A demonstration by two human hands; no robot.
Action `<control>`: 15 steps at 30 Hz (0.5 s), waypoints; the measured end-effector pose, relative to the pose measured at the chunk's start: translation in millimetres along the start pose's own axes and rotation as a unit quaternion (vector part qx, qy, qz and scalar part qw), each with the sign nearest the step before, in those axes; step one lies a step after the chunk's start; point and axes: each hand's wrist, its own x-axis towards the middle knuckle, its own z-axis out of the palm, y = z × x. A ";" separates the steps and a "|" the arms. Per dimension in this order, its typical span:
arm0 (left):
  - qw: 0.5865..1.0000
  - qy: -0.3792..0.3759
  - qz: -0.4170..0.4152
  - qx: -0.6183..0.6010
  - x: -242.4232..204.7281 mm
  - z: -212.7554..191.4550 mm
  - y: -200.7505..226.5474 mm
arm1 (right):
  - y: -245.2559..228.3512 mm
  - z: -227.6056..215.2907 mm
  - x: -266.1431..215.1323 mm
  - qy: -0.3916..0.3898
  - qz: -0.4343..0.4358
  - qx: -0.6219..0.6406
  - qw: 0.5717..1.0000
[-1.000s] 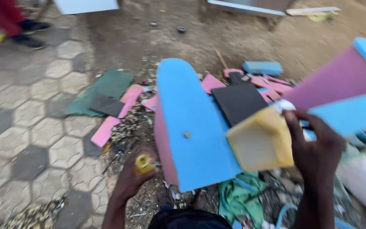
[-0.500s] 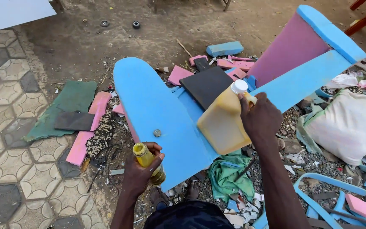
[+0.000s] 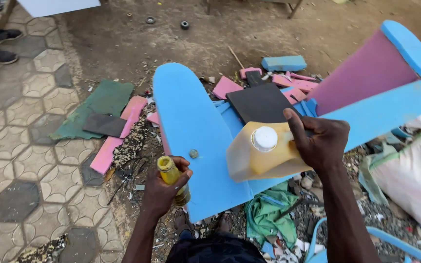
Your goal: Preparing adhesive by opening a large jug with scissors and transferring liquid from a smaller bottle in a workshop.
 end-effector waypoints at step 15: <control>0.977 0.021 0.213 -0.019 14.7 32.3 35.4 | -24.0 92.9 28.5 -0.050 -0.155 0.153 0.975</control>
